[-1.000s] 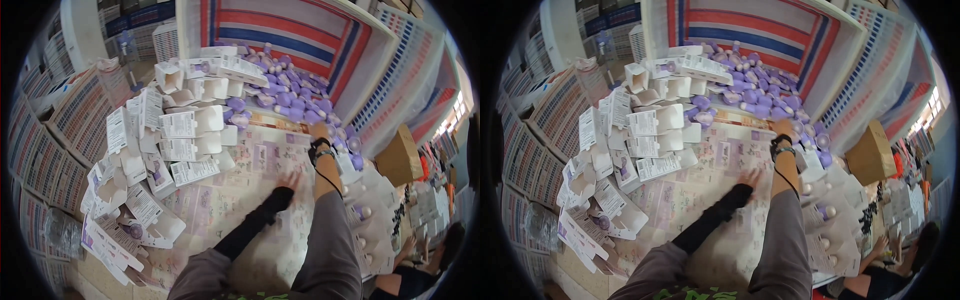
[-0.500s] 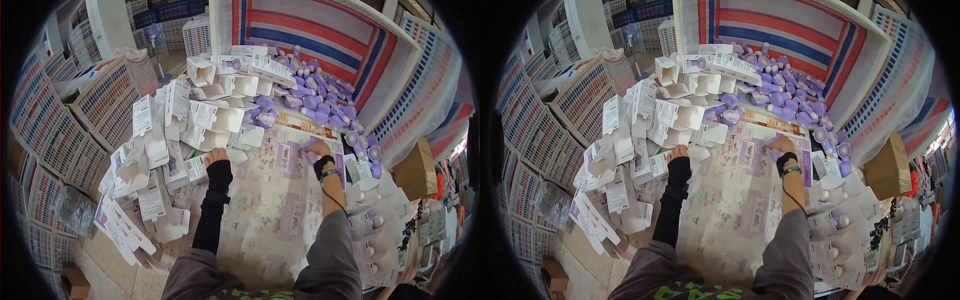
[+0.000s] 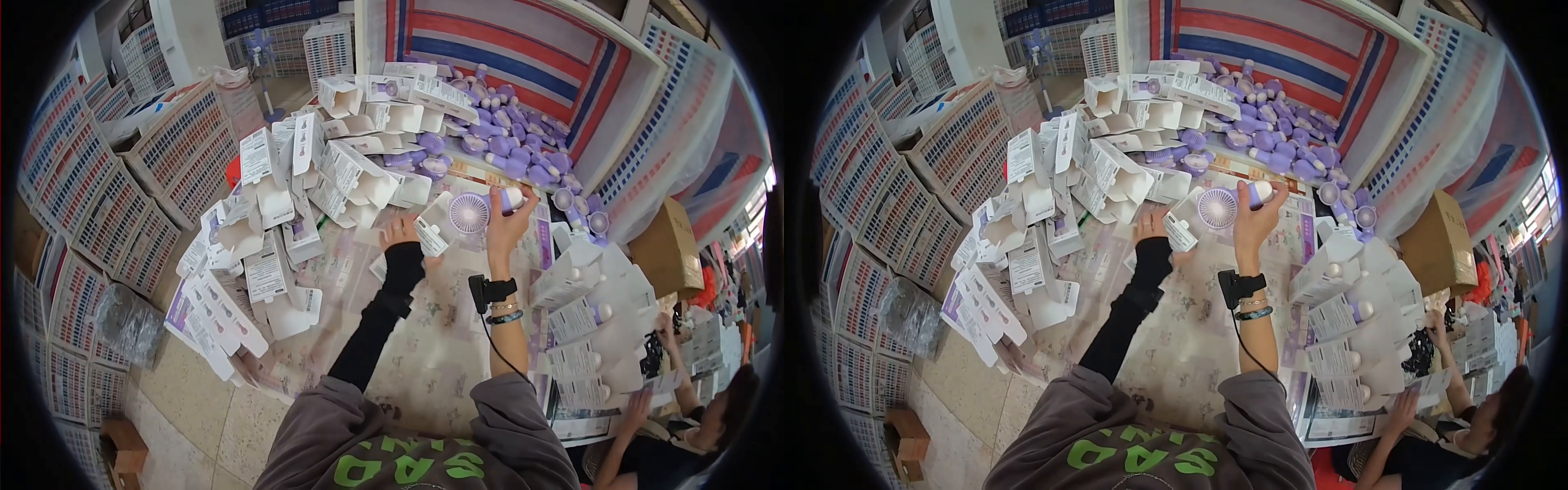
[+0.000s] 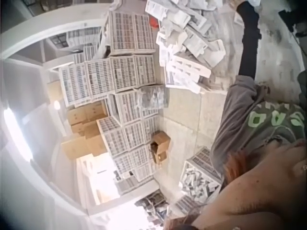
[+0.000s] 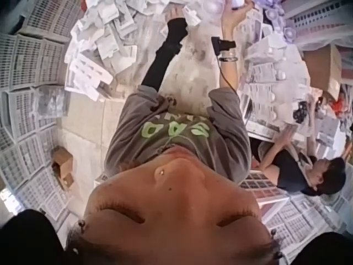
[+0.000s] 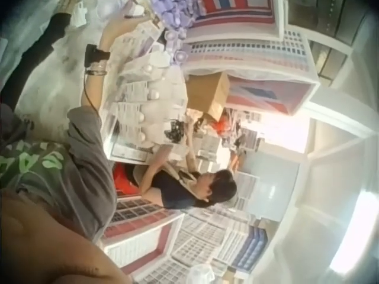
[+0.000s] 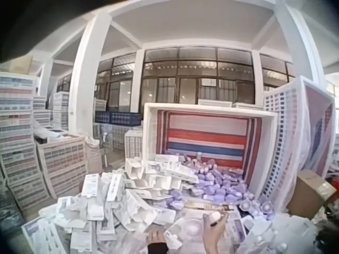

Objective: Sorting and packing small purple items into white cardboard boxes at a factory workstation.

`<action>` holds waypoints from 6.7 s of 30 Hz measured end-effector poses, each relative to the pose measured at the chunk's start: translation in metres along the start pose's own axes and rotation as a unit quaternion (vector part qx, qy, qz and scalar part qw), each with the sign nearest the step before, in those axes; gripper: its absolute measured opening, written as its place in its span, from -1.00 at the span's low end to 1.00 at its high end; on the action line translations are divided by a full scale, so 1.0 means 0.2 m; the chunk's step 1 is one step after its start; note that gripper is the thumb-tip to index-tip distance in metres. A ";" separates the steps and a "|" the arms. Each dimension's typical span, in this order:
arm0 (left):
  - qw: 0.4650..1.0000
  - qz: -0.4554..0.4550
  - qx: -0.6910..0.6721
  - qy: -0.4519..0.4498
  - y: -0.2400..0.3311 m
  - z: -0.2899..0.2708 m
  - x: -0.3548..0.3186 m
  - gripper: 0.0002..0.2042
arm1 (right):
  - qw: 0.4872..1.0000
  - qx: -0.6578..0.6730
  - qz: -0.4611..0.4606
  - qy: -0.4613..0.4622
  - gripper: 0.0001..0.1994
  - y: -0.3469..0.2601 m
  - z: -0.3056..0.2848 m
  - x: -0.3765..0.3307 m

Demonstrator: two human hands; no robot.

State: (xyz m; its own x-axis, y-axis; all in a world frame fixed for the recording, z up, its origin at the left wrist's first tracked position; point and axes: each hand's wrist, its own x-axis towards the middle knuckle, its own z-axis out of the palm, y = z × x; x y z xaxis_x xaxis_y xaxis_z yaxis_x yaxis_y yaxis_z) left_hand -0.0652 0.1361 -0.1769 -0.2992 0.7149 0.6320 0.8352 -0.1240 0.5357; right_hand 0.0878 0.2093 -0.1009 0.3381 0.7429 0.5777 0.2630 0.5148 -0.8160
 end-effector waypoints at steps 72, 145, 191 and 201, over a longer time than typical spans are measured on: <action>0.822 0.372 0.365 -0.229 -0.93 0.66 0.70 -0.63 | 0.919 0.016 0.184 -0.349 -0.67 0.11 -0.29 -0.04; 0.958 -0.100 -0.268 0.002 0.25 -0.39 -0.87 -0.17 | 0.847 -0.113 -0.323 -0.407 -0.74 -0.42 -0.54 -0.77; 0.910 -0.095 -0.399 -0.062 -0.26 -0.53 -0.04 -0.88 | 0.773 -0.328 -0.164 -0.518 -0.33 0.64 1.07 0.01; 0.865 -0.192 -0.455 -0.091 -0.35 -0.55 -0.01 -0.85 | 0.800 -0.355 -0.256 -0.410 -0.27 0.70 1.31 -0.03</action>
State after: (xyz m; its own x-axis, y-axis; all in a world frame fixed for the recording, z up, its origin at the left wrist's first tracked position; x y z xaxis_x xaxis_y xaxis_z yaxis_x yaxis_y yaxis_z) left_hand -0.1745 0.0676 -0.1544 -0.3279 0.9094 0.2559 -0.0436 -0.2851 0.9575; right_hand -0.1141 0.3903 -0.2242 -0.6084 0.6931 0.3867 0.7231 0.6848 -0.0898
